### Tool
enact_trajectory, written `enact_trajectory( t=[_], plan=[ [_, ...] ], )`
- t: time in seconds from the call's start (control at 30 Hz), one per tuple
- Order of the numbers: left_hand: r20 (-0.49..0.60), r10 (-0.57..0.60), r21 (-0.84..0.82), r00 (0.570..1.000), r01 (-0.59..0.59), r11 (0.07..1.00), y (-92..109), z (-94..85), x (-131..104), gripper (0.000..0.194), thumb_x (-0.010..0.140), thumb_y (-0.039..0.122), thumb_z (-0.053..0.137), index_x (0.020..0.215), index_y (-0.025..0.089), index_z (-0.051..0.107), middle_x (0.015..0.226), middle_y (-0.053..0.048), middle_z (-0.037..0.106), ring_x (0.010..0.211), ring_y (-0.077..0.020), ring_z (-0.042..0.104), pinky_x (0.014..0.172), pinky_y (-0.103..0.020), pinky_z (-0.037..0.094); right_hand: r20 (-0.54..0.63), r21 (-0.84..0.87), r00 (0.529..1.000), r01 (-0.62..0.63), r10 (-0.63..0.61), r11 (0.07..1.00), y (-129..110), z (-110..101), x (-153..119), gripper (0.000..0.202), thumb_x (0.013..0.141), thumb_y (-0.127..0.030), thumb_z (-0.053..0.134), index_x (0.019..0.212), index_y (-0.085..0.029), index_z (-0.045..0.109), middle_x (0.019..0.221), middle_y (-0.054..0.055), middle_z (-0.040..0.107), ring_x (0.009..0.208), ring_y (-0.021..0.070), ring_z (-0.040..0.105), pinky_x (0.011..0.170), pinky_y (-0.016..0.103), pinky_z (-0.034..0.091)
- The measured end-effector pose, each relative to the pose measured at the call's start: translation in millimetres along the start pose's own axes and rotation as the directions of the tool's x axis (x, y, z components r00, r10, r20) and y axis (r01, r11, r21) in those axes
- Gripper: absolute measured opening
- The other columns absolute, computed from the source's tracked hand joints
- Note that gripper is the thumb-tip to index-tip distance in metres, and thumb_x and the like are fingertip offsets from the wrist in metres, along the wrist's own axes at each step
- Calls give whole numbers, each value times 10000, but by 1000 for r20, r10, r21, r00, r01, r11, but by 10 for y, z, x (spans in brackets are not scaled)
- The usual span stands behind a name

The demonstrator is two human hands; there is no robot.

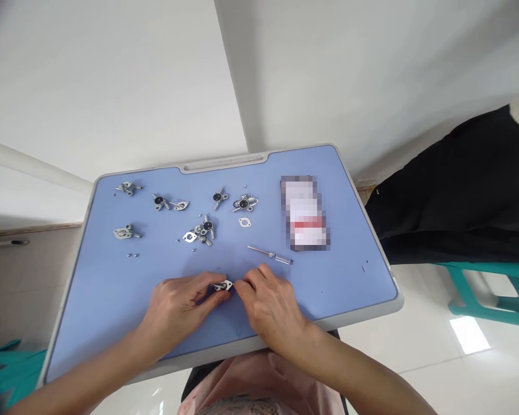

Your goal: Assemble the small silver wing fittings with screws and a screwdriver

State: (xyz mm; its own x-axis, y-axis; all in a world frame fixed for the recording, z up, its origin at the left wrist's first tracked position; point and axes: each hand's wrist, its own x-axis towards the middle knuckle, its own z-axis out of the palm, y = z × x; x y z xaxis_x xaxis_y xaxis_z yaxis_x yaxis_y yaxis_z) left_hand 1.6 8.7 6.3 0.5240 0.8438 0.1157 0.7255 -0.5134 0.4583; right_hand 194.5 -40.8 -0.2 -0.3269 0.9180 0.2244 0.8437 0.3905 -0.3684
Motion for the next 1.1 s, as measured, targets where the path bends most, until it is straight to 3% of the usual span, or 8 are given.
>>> enact_trajectory(
  t=[0.2,0.37,0.5,0.7,0.93,1.1],
  plan=[
    [43,-4,-9,999,4,1000,-15,13,13,109,883,312,644,877,239,726,634,39,715,509,-115,594,516,-240,319,-58,112,997,-44,51,993,24,-17,27,167,959,-126,498,1025,-178,642,796,32,671,759,176,560,596,282,415],
    [14,-7,13,1000,6,1000,5,23,25,117,873,318,651,825,231,712,668,39,738,537,-133,619,499,-251,272,-25,182,994,-104,110,978,27,-66,55,213,963,-153,502,1163,-162,576,854,32,716,773,187,600,621,294,449],
    [13,-21,43,1000,20,999,9,21,39,218,880,372,631,744,213,692,623,21,718,517,-136,600,483,-258,222,9,165,994,-112,113,980,12,-66,70,198,956,-170,516,1136,-175,600,844,27,713,791,189,614,621,293,442],
    [81,-75,62,994,70,996,36,-12,50,171,872,363,637,790,227,701,654,27,730,549,-150,618,485,-262,188,77,111,985,-161,153,981,-13,-103,95,114,914,-155,584,948,-206,680,799,10,683,788,191,594,640,292,417],
    [133,-148,93,980,136,986,93,-50,67,155,862,363,638,803,235,703,678,16,741,574,-165,630,496,-254,181,92,138,985,-157,145,978,-36,-104,98,89,904,-154,606,907,-190,687,775,14,666,772,191,572,644,296,415],
    [114,-142,98,983,131,987,96,-39,61,171,869,366,623,791,229,691,676,13,739,567,-162,622,499,-253,182,98,145,986,-145,132,979,-31,-92,100,91,909,-160,598,913,-182,686,773,24,667,773,194,571,645,303,428]
  ],
)
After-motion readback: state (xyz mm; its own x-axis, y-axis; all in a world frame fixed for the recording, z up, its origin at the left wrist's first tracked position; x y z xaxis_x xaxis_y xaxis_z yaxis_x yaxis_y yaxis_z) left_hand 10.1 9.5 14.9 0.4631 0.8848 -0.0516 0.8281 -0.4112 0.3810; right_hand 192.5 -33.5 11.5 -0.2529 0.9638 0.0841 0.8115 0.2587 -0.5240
